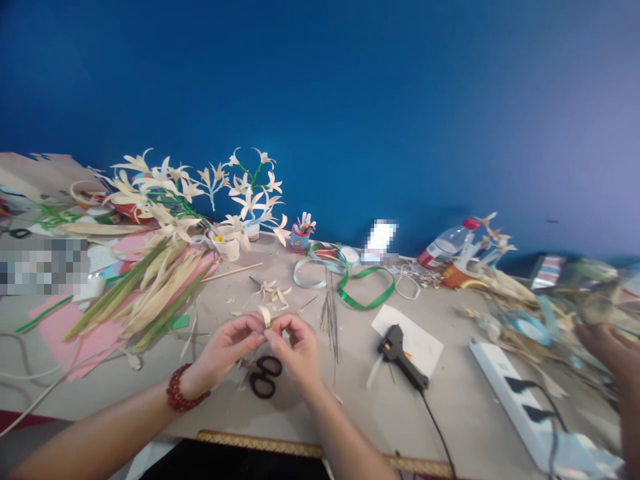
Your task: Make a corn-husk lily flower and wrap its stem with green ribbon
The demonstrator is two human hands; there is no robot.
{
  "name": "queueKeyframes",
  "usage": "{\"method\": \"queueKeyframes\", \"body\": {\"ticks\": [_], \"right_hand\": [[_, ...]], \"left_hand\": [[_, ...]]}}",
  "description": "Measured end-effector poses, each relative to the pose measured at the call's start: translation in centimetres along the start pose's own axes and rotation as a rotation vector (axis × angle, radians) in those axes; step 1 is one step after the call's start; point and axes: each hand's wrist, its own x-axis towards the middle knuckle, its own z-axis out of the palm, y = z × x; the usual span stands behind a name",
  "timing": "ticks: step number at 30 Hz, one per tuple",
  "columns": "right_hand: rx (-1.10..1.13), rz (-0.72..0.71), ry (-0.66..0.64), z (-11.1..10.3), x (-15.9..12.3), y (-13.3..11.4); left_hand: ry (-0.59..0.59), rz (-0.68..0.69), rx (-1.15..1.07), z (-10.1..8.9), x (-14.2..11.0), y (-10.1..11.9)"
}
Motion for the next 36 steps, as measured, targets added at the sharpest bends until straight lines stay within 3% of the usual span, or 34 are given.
{"method": "queueKeyframes", "body": {"ticks": [6,17,21,31,36], "right_hand": [[0.165,0.072,-0.053,-0.3,0.2,0.3],[0.167,0.144,-0.129,-0.5,0.5,0.1],[0.168,0.088,-0.099,-0.7,0.5,0.0],[0.309,0.014,0.130,-1.6,1.2,0.2],[0.242,0.007,0.118,-2.0,0.9,-0.5]], "left_hand": [[-0.045,0.092,0.050,-0.2,0.1,0.2],[0.039,-0.070,-0.055,0.0,-0.3,-0.1],[0.075,-0.073,-0.100,0.0,-0.3,-0.1],[0.066,-0.119,-0.213,-0.3,-0.2,-0.7],[0.070,-0.106,-0.232,-0.3,-0.3,-1.0]]}}
